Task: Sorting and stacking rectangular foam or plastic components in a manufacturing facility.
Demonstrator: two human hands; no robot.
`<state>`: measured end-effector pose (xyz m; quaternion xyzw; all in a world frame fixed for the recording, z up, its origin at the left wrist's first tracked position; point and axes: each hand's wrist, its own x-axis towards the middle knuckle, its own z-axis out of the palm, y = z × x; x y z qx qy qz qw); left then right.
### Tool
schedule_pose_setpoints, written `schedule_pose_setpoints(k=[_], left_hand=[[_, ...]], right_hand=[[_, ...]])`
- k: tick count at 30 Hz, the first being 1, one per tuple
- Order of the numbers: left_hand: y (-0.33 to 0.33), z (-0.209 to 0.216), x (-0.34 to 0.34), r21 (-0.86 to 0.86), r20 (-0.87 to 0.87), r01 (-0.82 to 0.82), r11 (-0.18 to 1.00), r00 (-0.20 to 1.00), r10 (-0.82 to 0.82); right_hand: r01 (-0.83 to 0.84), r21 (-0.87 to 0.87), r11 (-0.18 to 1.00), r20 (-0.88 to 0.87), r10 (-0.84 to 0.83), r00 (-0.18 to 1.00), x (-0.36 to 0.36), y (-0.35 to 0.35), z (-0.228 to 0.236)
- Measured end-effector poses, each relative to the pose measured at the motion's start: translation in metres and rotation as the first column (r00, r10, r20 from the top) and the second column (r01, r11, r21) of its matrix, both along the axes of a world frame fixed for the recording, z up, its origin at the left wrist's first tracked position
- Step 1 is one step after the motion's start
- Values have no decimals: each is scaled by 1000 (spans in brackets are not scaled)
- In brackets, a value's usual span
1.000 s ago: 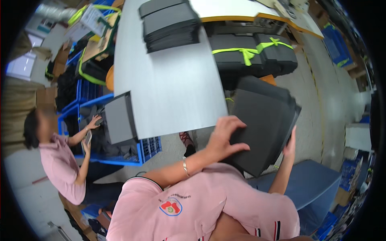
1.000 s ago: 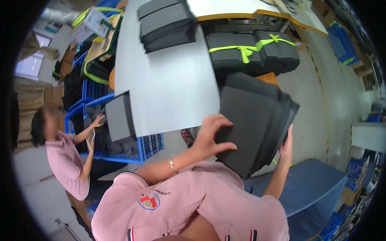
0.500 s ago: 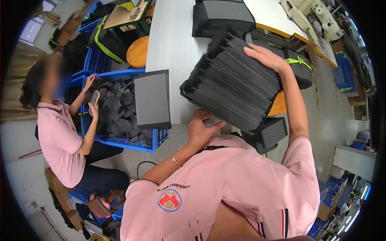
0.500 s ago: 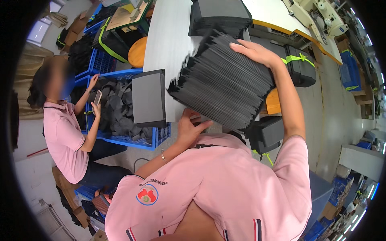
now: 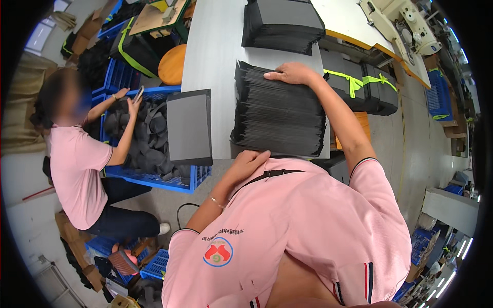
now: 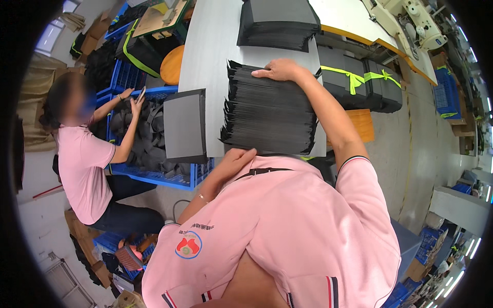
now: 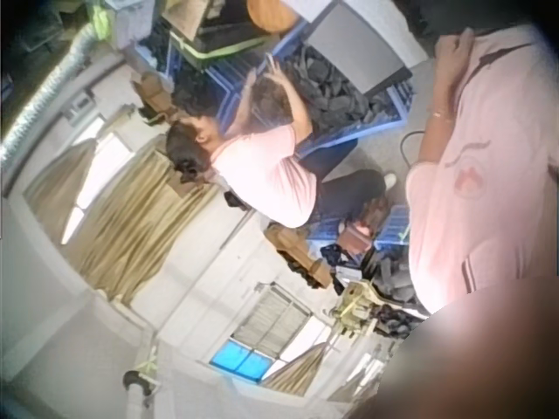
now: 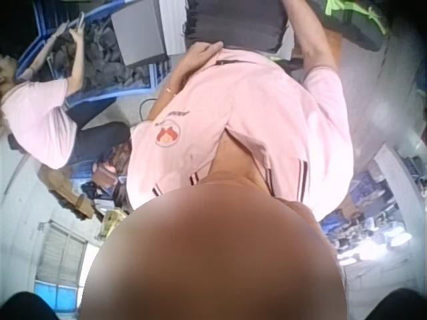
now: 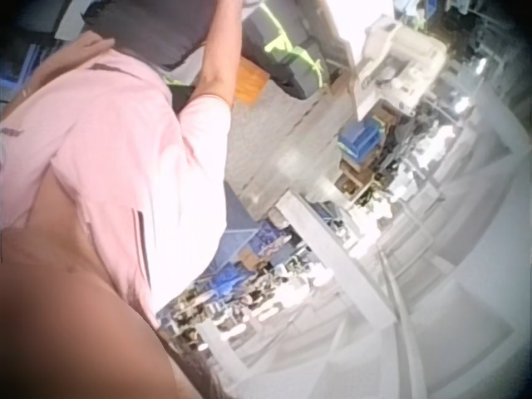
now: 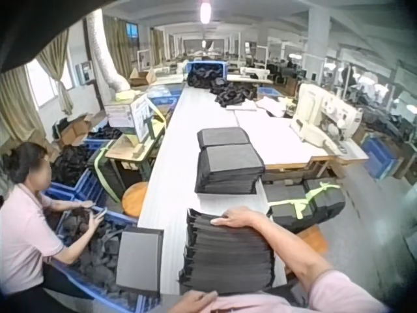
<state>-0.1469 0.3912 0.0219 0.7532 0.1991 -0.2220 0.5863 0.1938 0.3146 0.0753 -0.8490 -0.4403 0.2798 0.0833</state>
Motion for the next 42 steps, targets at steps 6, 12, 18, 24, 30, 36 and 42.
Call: schedule_pose_setpoints(k=[6,12,18,24,30,36,42], left_hand=[[74,76,27,-356,285,-52,933,945,161],[123,6,195,263,818,-590,763,556,147],[102,-22,233,-175,468,-506,845,712,523],[109,-21,221,-468,372,-454,759,678,634],[99,-19,218,-641,307,-452,620,589,747],[85,-22,218,-457,423,-584,671,520,742],[92,-3,221,-71,543,-579,812,660,519]], right_hand=[[73,164,984,170,-101,980,2,-19,-28],[-6,143,990,168,-18,986,-8,-6,-16],[-197,345,918,539,-22,842,-45,-37,-27],[101,654,750,71,-193,979,-30,-70,-23],[916,401,-9,-883,-271,383,0,-129,-43],[859,408,308,-878,-126,462,3,-107,-78],[693,656,299,-530,-471,705,-7,-143,-54]])
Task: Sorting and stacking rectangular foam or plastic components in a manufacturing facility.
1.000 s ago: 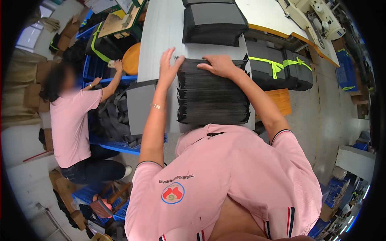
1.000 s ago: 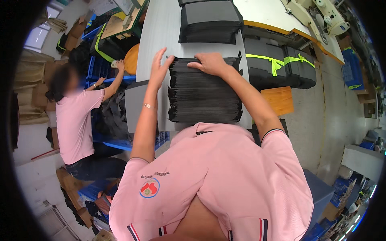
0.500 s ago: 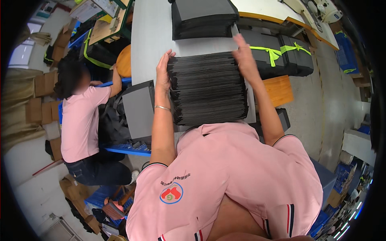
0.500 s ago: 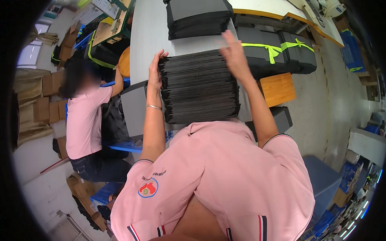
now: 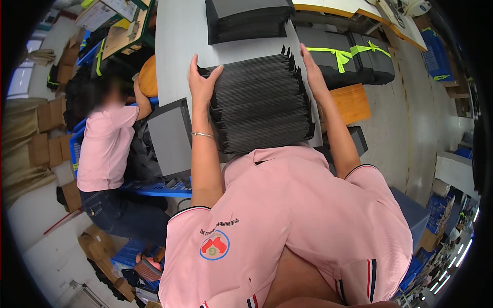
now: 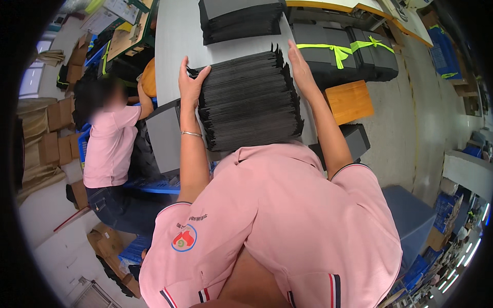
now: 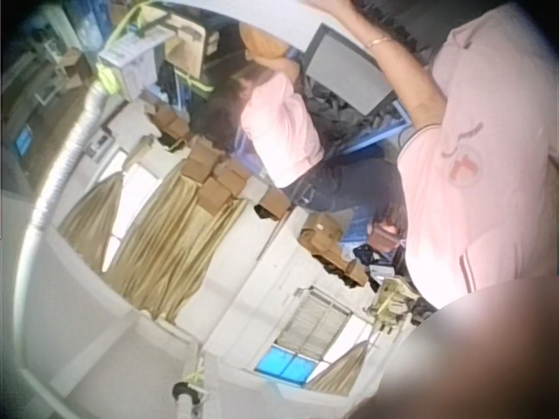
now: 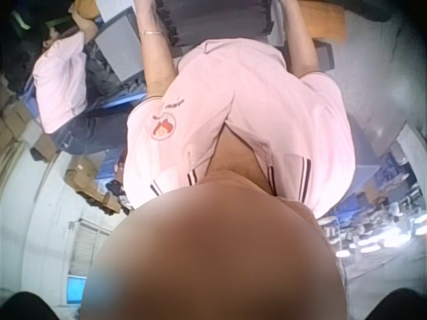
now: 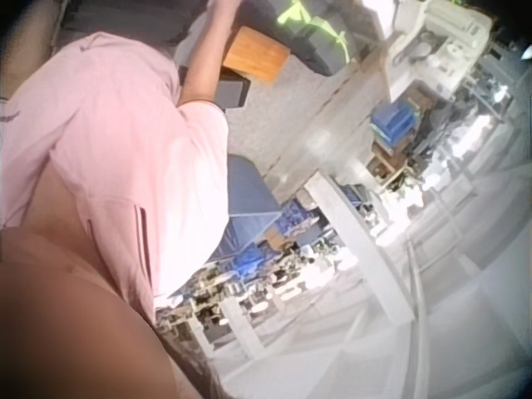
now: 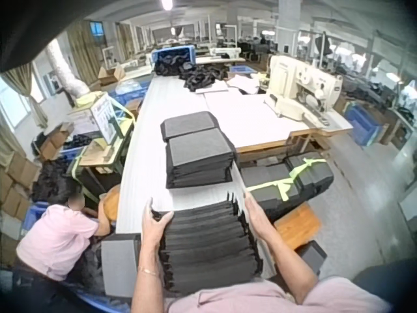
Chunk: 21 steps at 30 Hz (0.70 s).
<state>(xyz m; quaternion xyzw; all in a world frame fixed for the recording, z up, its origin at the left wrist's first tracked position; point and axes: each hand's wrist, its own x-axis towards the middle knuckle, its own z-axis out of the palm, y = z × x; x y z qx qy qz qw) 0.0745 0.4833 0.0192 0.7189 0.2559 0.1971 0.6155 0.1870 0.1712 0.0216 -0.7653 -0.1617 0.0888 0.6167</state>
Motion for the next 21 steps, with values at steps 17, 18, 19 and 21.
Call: schedule_pose_setpoints(k=[17,18,19,21], left_hand=[[-66,0,19,849,-339,408,336,908,-247],[-71,0,21,843,-352,429,325,896,-270],[-78,-1,22,862,-322,402,309,905,-277],[-86,-1,25,868,-304,385,312,911,-278]], right_hand=[[-41,-733,679,454,533,714,-157,22,54],[-12,-725,688,501,540,676,-158,21,58],[-90,-742,664,421,567,708,-155,20,38],[-120,-737,665,402,574,713,-155,13,34]])
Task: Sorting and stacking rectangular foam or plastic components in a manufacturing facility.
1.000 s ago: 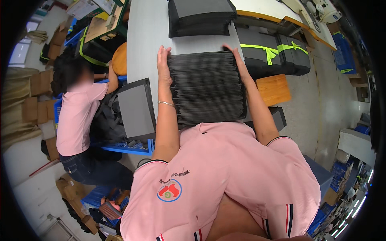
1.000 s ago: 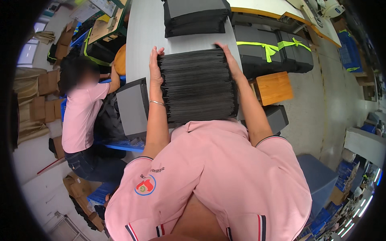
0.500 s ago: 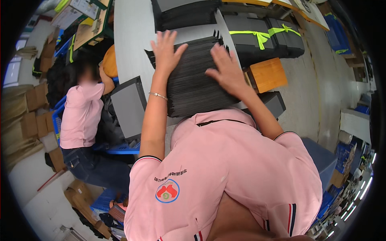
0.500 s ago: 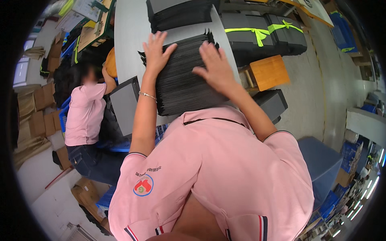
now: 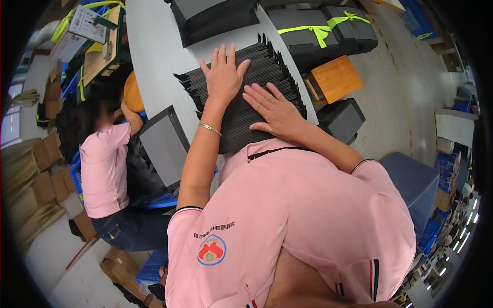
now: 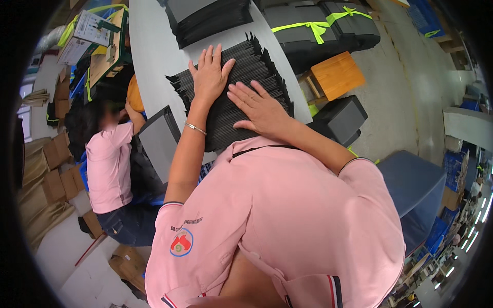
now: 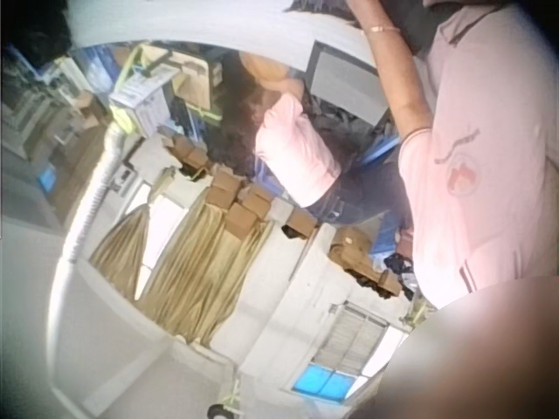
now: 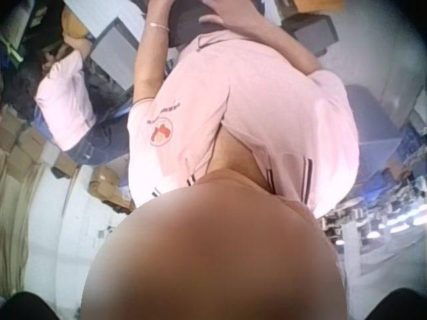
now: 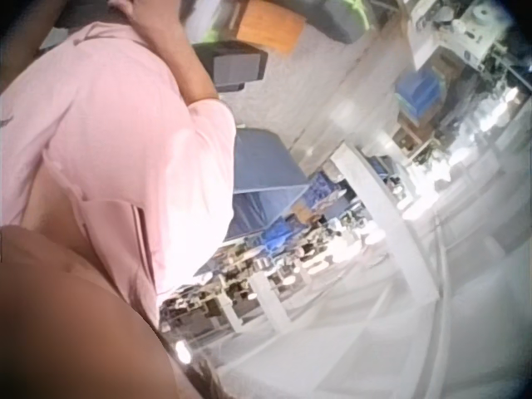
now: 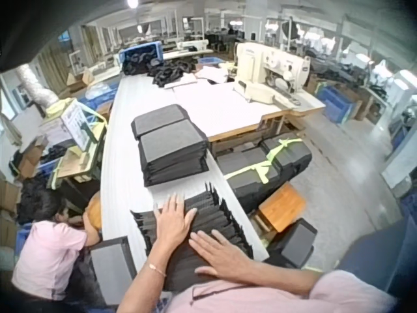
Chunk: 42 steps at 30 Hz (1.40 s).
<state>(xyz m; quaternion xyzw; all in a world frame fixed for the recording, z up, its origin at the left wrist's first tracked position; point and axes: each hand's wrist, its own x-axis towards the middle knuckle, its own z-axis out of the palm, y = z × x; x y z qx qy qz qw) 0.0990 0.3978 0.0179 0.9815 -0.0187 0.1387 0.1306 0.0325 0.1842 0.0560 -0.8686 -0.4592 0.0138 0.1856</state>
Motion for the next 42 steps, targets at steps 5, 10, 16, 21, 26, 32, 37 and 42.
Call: schedule_pose_setpoints(k=[5,10,16,21,26,32,37,42], left_hand=[[-14,-1,-8,46,32,14,999,999,-16],[-14,8,-12,53,-23,81,995,997,-79],[-12,4,-10,65,-27,61,996,998,-59],[-12,1,-8,26,-19,79,997,997,-79],[-13,0,-8,23,-12,87,996,996,-86],[-12,-2,-7,15,-6,95,995,995,-95],[-11,-3,-5,1,-4,92,996,996,-92],[-9,-5,-4,15,-36,75,997,997,-74]], right_hand=[[197,-10,980,34,-197,980,-2,-28,15],[501,105,859,-36,-501,865,-22,-88,8],[627,312,714,-313,-546,777,-68,-107,10],[498,311,809,-125,-485,866,-77,-103,4],[437,311,844,-1,-459,888,-71,-91,8],[390,272,880,46,-417,908,-71,-90,2],[418,274,866,80,-454,888,-77,-93,1],[416,245,876,116,-452,884,-83,-91,0]])
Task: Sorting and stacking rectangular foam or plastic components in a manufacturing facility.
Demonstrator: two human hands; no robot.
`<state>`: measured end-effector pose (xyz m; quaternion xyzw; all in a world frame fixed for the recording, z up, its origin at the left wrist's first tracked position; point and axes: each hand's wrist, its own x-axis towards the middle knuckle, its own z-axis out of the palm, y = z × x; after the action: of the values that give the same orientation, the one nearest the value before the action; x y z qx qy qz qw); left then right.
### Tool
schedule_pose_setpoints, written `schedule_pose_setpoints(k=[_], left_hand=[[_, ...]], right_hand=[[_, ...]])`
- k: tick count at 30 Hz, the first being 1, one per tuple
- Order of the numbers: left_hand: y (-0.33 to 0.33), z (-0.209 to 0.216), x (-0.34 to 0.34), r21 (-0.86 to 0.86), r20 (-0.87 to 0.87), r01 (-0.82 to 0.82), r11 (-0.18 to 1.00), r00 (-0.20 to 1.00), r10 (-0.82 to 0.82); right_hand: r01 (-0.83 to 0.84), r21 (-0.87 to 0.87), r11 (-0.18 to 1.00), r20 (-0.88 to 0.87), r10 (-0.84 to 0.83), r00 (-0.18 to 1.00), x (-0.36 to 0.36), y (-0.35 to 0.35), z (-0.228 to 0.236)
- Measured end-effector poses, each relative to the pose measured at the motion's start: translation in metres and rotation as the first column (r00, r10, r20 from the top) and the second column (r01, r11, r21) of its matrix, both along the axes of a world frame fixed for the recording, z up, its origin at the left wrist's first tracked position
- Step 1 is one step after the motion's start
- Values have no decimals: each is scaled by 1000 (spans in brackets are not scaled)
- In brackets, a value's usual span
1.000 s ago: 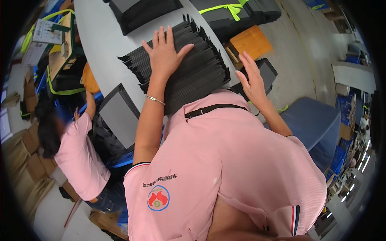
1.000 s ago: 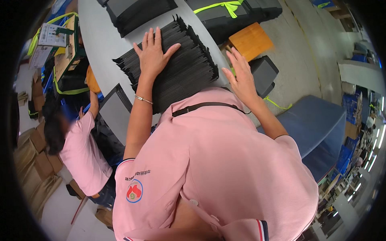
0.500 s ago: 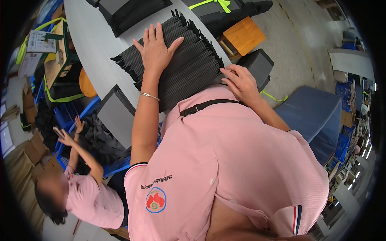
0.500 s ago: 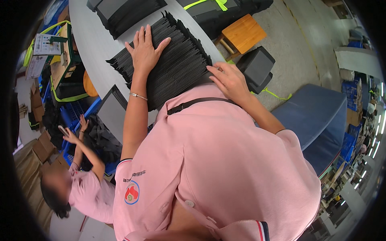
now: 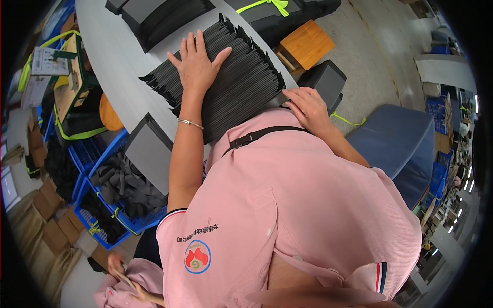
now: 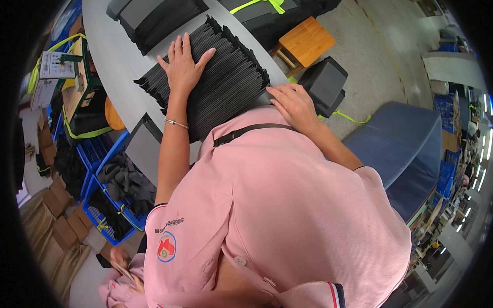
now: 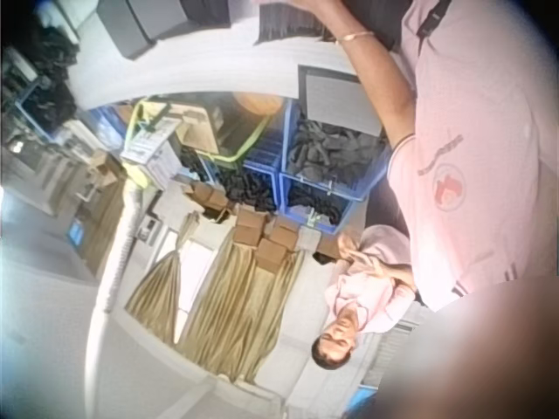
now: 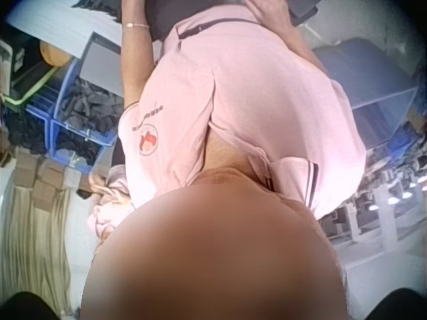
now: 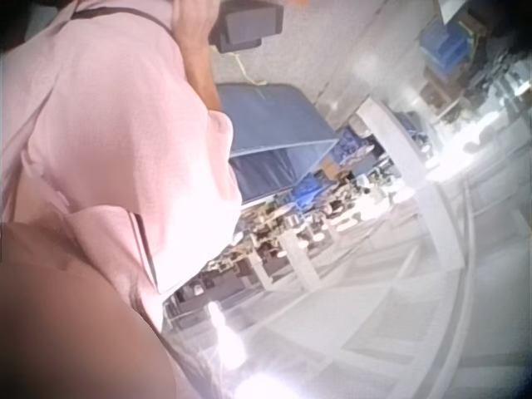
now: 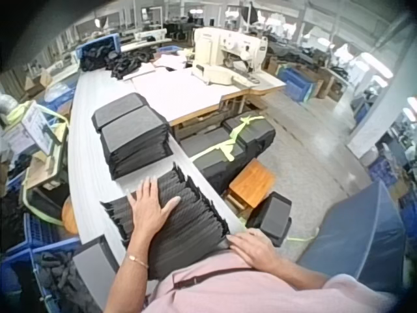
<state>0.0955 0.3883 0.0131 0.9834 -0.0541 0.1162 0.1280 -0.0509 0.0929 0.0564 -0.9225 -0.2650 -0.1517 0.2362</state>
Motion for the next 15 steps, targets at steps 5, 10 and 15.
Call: schedule_pose_setpoints(k=[5,10,15], left_hand=[[-1,1,1,3,10,3,1000,1000,-3],[0,0,1,0,17,7,1000,1000,-7],[0,0,1,-2,19,7,1000,1000,-7]], right_hand=[[70,32,997,-53,-68,996,0,6,7],[41,27,999,-43,-40,998,-1,2,2],[-96,30,995,-82,98,992,1,0,0]])
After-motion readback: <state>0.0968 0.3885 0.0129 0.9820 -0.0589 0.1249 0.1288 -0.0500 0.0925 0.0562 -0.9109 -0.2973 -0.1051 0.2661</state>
